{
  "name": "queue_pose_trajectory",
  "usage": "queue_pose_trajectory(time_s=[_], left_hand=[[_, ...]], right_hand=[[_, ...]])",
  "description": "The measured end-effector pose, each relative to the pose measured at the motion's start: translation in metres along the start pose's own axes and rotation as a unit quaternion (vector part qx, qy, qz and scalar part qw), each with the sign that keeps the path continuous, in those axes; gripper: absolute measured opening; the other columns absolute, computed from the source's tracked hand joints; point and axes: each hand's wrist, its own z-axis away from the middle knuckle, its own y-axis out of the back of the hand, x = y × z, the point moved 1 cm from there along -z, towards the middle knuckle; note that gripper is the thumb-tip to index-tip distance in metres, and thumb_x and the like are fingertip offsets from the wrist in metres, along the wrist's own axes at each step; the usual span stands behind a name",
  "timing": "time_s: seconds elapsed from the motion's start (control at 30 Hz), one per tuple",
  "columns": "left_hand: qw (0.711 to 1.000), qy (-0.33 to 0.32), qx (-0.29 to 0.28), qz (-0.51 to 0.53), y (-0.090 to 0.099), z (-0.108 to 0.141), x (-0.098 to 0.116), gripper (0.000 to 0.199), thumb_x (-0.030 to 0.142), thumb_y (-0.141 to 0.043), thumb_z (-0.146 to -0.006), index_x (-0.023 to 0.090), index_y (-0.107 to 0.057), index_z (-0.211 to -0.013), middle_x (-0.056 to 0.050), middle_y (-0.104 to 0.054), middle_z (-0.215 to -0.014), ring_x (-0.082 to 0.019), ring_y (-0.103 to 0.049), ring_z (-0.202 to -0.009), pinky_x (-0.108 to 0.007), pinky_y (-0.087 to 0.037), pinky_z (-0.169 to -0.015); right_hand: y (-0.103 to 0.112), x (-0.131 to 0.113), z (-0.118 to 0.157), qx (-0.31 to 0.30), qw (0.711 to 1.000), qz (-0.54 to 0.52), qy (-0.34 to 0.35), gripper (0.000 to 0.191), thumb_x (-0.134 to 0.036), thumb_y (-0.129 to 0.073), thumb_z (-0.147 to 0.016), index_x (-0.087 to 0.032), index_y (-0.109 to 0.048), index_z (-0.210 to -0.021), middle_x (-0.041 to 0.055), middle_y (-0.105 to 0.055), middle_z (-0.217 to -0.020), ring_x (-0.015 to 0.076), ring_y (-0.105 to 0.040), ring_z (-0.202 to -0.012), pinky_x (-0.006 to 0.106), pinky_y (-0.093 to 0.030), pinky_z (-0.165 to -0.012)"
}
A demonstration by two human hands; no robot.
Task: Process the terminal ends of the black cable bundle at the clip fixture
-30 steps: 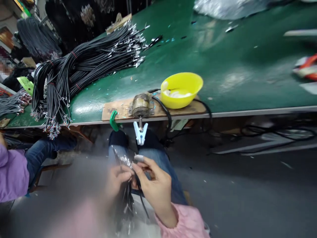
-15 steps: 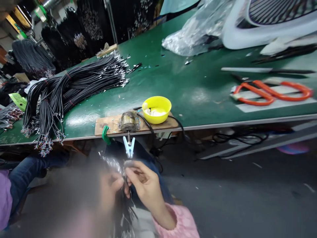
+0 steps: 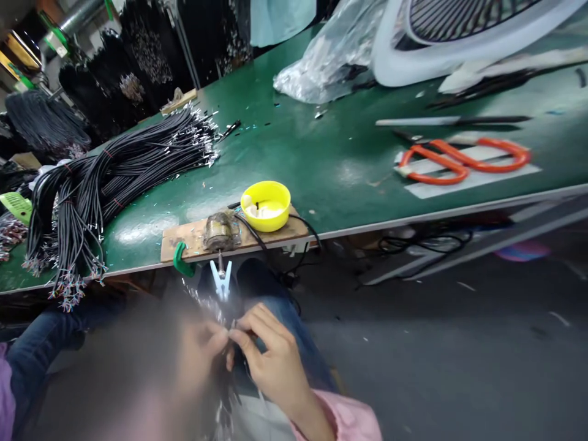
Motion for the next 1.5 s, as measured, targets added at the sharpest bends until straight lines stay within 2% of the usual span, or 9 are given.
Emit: queue_pose_trajectory(time_s=[0.13, 0.33, 0.4, 0.67, 0.87, 1.23, 1.33, 1.4, 1.5], left_hand=[[1.0, -0.021, -0.004, -0.015, 0.004, 0.003, -0.002, 0.046, 0.057, -0.071, -0.058, 0.015, -0.055, -0.048, 0.001, -0.051, -0.035, -0.01, -0.047, -0.034, -0.023, -0.041, -0.038], [0.996, -0.068, 0.045, 0.02, 0.013, 0.014, -0.014, 0.027, 0.037, -0.08, -0.055, 0.014, -0.066, -0.057, 0.001, -0.057, -0.041, -0.009, -0.05, -0.036, -0.019, -0.038, -0.039], [0.995, -0.084, 0.05, 0.009, 0.014, 0.018, -0.014, 0.023, 0.033, -0.081, -0.055, 0.014, -0.068, -0.058, 0.001, -0.059, -0.043, -0.008, -0.049, -0.038, -0.018, -0.037, -0.041], [0.993, -0.08, 0.012, 0.08, 0.011, 0.017, -0.014, 0.038, 0.047, -0.076, -0.059, 0.015, -0.06, -0.05, 0.001, -0.053, -0.04, -0.009, -0.049, -0.038, -0.022, -0.038, -0.041], [0.99, -0.032, 0.012, 0.136, 0.009, 0.006, -0.025, 0.045, 0.054, -0.074, -0.058, 0.017, -0.051, -0.049, 0.004, -0.048, -0.035, -0.008, -0.042, -0.03, -0.023, -0.036, -0.037], [0.998, -0.036, 0.044, 0.018, 0.003, 0.006, -0.002, 0.045, 0.055, -0.067, -0.066, 0.016, -0.053, -0.047, 0.001, -0.05, -0.038, -0.01, -0.046, -0.037, -0.024, -0.041, -0.041], [1.0, 0.011, 0.005, -0.003, 0.005, 0.008, -0.001, 0.045, 0.056, -0.07, -0.06, 0.015, -0.055, -0.048, 0.001, -0.051, -0.038, -0.011, -0.047, -0.037, -0.024, -0.041, -0.04], [1.0, 0.016, -0.017, -0.012, 0.008, 0.009, -0.007, 0.044, 0.054, -0.074, -0.055, 0.014, -0.057, -0.048, 0.0, -0.052, -0.038, -0.011, -0.047, -0.035, -0.023, -0.038, -0.037], [0.996, -0.086, 0.023, -0.021, 0.013, 0.013, -0.018, 0.035, 0.048, -0.075, -0.056, 0.015, -0.064, -0.052, 0.0, -0.054, -0.038, -0.01, -0.046, -0.035, -0.022, -0.035, -0.036]], right_hand=[[0.001, 0.0, -0.002, -0.075, 0.99, -0.106, -0.055, 0.036, -0.042, -0.055, -0.084, -0.02, -0.05, -0.056, -0.0007, -0.047, -0.056, 0.0148, -0.046, -0.052, 0.026, -0.038, -0.049], [-0.011, 0.006, 0.005, -0.187, 0.863, -0.393, -0.256, 0.038, -0.055, -0.063, -0.074, -0.02, -0.053, -0.064, -0.0025, -0.042, -0.062, 0.0126, -0.044, -0.054, 0.023, -0.039, -0.048], [-0.014, 0.007, 0.009, -0.185, 0.849, -0.406, -0.284, 0.038, -0.054, -0.066, -0.071, -0.018, -0.055, -0.063, -0.0027, -0.041, -0.062, 0.0123, -0.042, -0.056, 0.023, -0.038, -0.05], [-0.009, 0.005, 0.002, -0.213, 0.88, -0.326, -0.272, 0.039, -0.054, -0.065, -0.071, -0.019, -0.053, -0.059, -0.0015, -0.045, -0.061, 0.0139, -0.046, -0.057, 0.025, -0.041, -0.054], [-0.006, 0.019, 0.001, -0.109, 0.944, -0.176, -0.256, 0.033, -0.047, -0.063, -0.073, -0.019, -0.058, -0.058, -0.001, -0.051, -0.056, 0.0147, -0.049, -0.054, 0.025, -0.042, -0.051], [-0.007, 0.006, -0.002, -0.052, 0.99, -0.125, -0.044, 0.024, -0.025, -0.061, -0.082, -0.02, -0.059, -0.058, 0.0004, -0.056, -0.054, 0.0149, -0.05, -0.053, 0.026, -0.041, -0.054], [-0.006, 0.009, 0.001, -0.089, 0.959, -0.224, -0.147, 0.029, -0.041, -0.062, -0.079, -0.02, -0.06, -0.06, 0.0003, -0.052, -0.059, 0.0153, -0.049, -0.056, 0.026, -0.04, -0.052], [-0.005, 0.009, 0.002, -0.138, 0.904, -0.322, -0.246, 0.035, -0.051, -0.064, -0.074, -0.019, -0.059, -0.06, -0.0005, -0.048, -0.062, 0.0146, -0.047, -0.057, 0.025, -0.039, -0.052], [-0.004, 0.004, 0.0, -0.193, 0.821, -0.414, -0.342, 0.039, -0.054, -0.073, -0.063, -0.018, -0.059, -0.059, -0.0016, -0.046, -0.061, 0.0133, -0.045, -0.059, 0.024, -0.038, -0.055]])
